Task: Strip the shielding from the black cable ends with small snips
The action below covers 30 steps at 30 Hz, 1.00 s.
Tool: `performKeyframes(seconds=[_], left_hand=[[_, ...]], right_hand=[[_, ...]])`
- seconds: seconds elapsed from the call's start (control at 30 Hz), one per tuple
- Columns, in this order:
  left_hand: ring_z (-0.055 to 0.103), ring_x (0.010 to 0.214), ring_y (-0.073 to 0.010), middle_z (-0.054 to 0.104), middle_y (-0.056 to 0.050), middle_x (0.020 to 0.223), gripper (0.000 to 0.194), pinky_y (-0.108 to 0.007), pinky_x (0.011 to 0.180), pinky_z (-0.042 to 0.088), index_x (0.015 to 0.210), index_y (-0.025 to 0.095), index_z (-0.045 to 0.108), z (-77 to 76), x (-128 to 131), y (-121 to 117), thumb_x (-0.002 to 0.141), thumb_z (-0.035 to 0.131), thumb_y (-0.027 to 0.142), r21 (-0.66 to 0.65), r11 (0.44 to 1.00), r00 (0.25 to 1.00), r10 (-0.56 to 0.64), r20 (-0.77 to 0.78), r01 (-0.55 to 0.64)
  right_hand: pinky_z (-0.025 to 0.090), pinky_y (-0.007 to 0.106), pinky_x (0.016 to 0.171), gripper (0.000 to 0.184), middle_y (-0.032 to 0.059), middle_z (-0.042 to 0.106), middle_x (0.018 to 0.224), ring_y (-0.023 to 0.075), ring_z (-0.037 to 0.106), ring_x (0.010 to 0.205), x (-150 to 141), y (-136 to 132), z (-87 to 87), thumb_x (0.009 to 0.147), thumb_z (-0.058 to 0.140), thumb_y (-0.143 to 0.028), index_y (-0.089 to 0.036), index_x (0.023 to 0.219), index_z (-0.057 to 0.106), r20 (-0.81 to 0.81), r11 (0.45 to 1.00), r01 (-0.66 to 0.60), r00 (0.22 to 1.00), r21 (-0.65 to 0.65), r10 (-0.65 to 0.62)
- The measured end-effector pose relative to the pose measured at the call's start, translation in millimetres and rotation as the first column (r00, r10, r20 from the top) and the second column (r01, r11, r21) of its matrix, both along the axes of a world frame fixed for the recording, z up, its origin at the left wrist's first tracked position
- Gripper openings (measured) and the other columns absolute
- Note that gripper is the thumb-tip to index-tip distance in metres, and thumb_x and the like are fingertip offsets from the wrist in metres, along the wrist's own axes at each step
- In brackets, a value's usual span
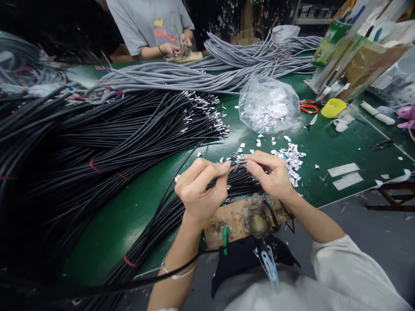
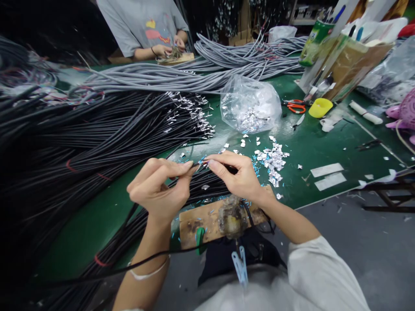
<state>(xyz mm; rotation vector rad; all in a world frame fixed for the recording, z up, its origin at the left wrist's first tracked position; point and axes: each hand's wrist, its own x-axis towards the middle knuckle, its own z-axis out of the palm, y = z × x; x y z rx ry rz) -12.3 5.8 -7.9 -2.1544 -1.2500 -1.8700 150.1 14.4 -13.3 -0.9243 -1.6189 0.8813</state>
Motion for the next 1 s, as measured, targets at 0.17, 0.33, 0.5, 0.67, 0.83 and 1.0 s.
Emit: performKeyframes(seconds=[0.17,0.33,0.5,0.67,0.83,1.0], left_hand=[[0.05,0.052,-0.0068,0.062,0.002,0.063,0.004,-0.021,0.048,0.038,0.075,0.018,0.067,4.8,-2.4,-1.8,0.074,0.068,0.014,-0.233,0.971,0.997,-0.06,-0.041,0.049],[0.045,0.04,-0.0057,0.053,0.003,0.048,0.024,-0.02,0.041,0.033,0.065,0.017,0.063,7.2,-3.4,-1.4,0.086,0.055,0.026,-0.507,0.827,0.97,-0.194,0.149,0.244],[0.033,0.029,-0.0036,0.04,0.005,0.04,0.039,-0.019,0.031,0.022,0.058,0.015,0.056,12.2,-4.8,-1.4,0.088,0.049,0.039,-0.637,0.574,0.851,-0.256,0.458,0.515],[0.044,0.041,-0.0048,0.053,0.003,0.049,0.02,-0.018,0.04,0.034,0.068,0.015,0.066,9.1,-1.9,-2.2,0.081,0.062,0.029,-0.583,0.729,0.926,-0.198,0.322,0.359],[0.047,0.048,-0.0056,0.059,0.002,0.056,0.015,-0.019,0.046,0.036,0.068,0.015,0.068,4.7,1.3,-1.9,0.079,0.064,0.024,-0.502,0.832,0.972,-0.195,0.129,0.234],[0.051,0.054,-0.0068,0.063,0.002,0.065,0.007,-0.02,0.052,0.04,0.075,0.017,0.069,4.4,2.9,-1.7,0.078,0.066,0.022,-0.469,0.862,0.98,-0.193,0.048,0.193]], right_hand=[[0.048,0.029,0.067,0.017,0.0015,0.07,0.081,0.0124,0.059,0.069,1.1,-1.0,1.0,0.086,0.057,-0.026,-0.023,0.093,0.072,0.057,0.991,0.091,0.994,0.094,-0.097],[0.048,0.028,0.067,0.017,0.0012,0.07,0.081,0.0121,0.059,0.07,1.3,-2.7,2.8,0.085,0.057,-0.022,-0.023,0.094,0.071,0.114,0.978,0.111,0.985,0.175,-0.132],[0.046,0.028,0.065,0.014,0.0012,0.069,0.079,0.0117,0.059,0.071,2.1,-0.6,-0.3,0.085,0.057,-0.024,-0.021,0.089,0.07,0.083,0.982,0.111,0.989,0.15,-0.124],[0.042,0.024,0.057,0.013,-0.0008,0.061,0.077,0.0096,0.053,0.065,1.7,0.9,-2.8,0.076,0.069,-0.03,-0.021,0.086,0.066,-0.07,0.99,0.132,0.989,0.045,-0.128],[0.037,0.024,0.053,0.007,-0.0011,0.057,0.072,0.0097,0.049,0.064,0.7,0.6,0.9,0.073,0.071,-0.025,-0.021,0.078,0.067,-0.087,0.988,0.14,0.987,0.068,-0.134],[0.033,0.022,0.049,0.016,-0.0022,0.054,0.066,0.0075,0.045,0.058,2.6,5.1,-0.1,0.069,0.075,-0.03,-0.019,0.072,0.064,-0.179,0.994,0.072,0.98,-0.081,-0.085]])
